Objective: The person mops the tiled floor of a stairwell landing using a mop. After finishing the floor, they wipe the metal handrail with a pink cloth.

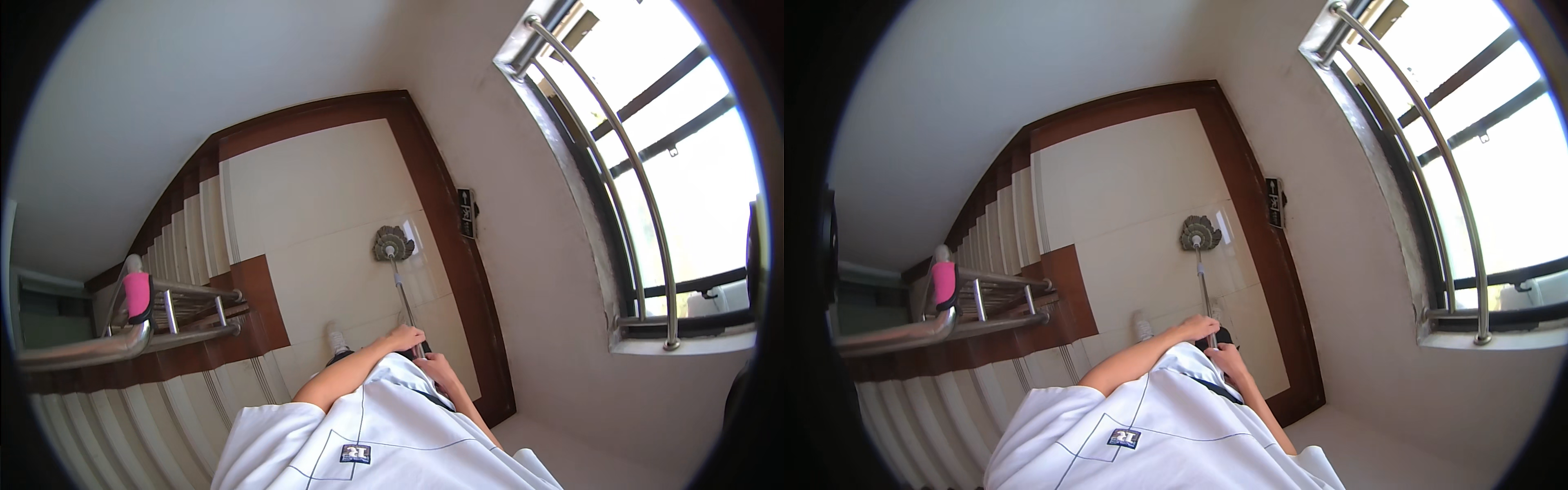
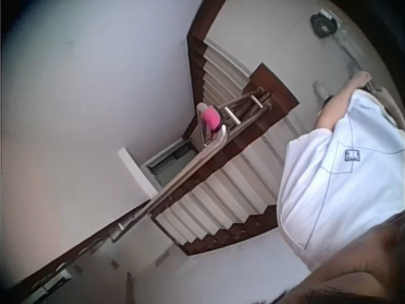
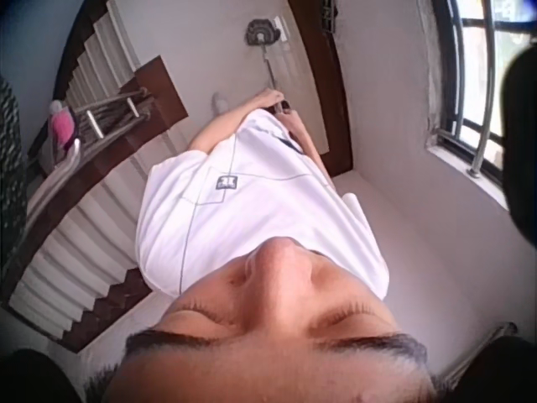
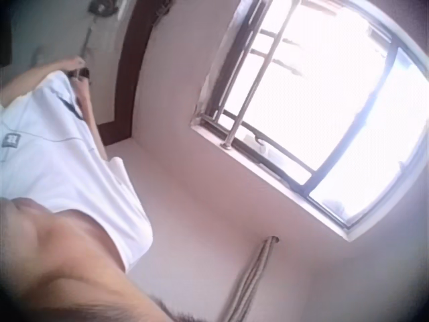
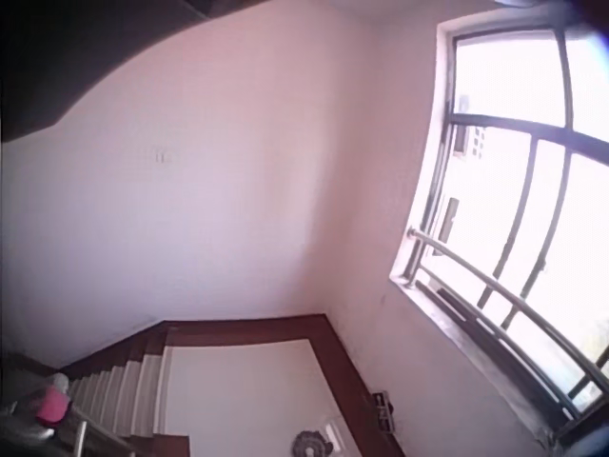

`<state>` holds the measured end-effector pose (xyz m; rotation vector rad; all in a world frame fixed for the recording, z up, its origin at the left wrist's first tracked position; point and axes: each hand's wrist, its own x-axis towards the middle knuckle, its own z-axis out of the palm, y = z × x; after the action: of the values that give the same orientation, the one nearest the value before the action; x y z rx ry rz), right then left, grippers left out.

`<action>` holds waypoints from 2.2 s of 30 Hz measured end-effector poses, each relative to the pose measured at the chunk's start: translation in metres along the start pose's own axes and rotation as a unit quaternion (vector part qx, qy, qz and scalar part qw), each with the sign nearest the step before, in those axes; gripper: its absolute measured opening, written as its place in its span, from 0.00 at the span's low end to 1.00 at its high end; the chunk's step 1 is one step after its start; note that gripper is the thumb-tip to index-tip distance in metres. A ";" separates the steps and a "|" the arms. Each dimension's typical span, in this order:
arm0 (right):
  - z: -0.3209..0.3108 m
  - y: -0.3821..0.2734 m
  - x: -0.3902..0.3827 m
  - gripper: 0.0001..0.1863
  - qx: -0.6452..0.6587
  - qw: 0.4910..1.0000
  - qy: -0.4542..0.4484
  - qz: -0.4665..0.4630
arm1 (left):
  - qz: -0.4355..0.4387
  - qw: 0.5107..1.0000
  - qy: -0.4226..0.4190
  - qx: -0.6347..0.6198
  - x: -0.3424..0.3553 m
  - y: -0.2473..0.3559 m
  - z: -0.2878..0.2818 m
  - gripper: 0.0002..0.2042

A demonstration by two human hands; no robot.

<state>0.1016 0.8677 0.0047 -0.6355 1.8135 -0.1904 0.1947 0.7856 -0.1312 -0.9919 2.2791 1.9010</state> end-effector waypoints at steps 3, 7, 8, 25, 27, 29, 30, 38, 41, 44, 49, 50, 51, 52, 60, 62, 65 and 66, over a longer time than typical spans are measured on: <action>0.001 0.004 0.028 0.14 0.014 0.998 -0.034 -0.046 | -0.013 0.997 0.073 0.011 -0.004 -0.010 -0.010 0.14; -0.010 -0.004 0.054 0.12 0.006 0.990 -0.098 -0.103 | -0.092 0.986 0.133 -0.028 -0.009 -0.010 -0.026 0.14; -0.014 -0.013 0.055 0.12 0.007 0.985 -0.118 -0.125 | -0.117 0.982 0.147 -0.035 -0.012 -0.009 -0.029 0.14; -0.139 0.047 0.081 0.13 0.014 0.981 -0.085 -0.173 | -0.196 0.962 0.138 -0.131 0.073 0.035 0.044 0.16; -0.146 0.071 0.072 0.12 0.136 0.981 -0.069 -0.117 | -0.179 0.972 0.112 -0.103 0.087 0.061 0.052 0.16; -0.153 0.090 0.062 0.12 0.213 0.972 -0.064 -0.076 | -0.128 0.983 0.105 -0.079 0.104 0.061 0.073 0.15; -0.152 0.097 0.060 0.13 0.248 0.966 -0.044 -0.064 | -0.127 0.986 0.088 -0.062 0.110 0.060 0.079 0.15; -0.113 0.122 0.042 0.20 0.359 0.933 0.018 0.031 | -0.134 0.990 -0.018 0.043 0.133 0.070 0.103 0.13; -0.087 0.119 0.042 0.20 0.334 0.942 0.028 0.022 | -0.156 0.987 -0.009 -0.044 0.120 0.053 0.104 0.12; -0.054 0.108 0.040 0.20 0.238 0.971 0.004 -0.005 | -0.197 0.964 0.048 -0.175 0.088 0.024 0.104 0.09; -0.003 0.089 0.064 0.19 0.075 0.986 -0.131 -0.075 | -0.293 0.872 0.164 -0.356 -0.002 -0.024 0.058 0.08; 0.009 0.080 0.068 0.18 0.071 0.986 -0.133 -0.069 | -0.282 0.855 0.162 -0.403 -0.026 -0.036 0.042 0.08; 0.023 0.070 0.071 0.16 0.053 0.987 -0.131 -0.070 | -0.268 0.836 0.162 -0.451 -0.053 -0.046 0.029 0.08; 0.040 0.062 0.074 0.16 0.028 0.987 -0.142 -0.073 | -0.271 0.831 0.162 -0.458 -0.084 -0.055 0.019 0.08; 0.222 0.009 0.074 0.20 -0.218 0.902 -0.306 -0.213 | -0.298 0.786 0.386 -0.379 -0.293 -0.077 0.086 0.18; 0.276 0.023 0.071 0.22 -0.267 0.837 -0.323 -0.351 | -0.298 0.700 0.465 -0.452 -0.319 -0.073 0.104 0.28; 0.349 0.050 0.072 0.23 -0.337 0.767 -0.410 -0.360 | -0.372 0.677 0.493 -0.401 -0.329 -0.081 0.118 0.37; 0.361 0.050 0.063 0.23 -0.352 0.748 -0.443 -0.348 | -0.378 0.691 0.529 -0.317 -0.325 -0.089 0.133 0.38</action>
<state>0.4051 0.9440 -0.1921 -1.6103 0.5923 0.3024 0.4460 1.0459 -0.1160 -3.0835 0.7324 1.8117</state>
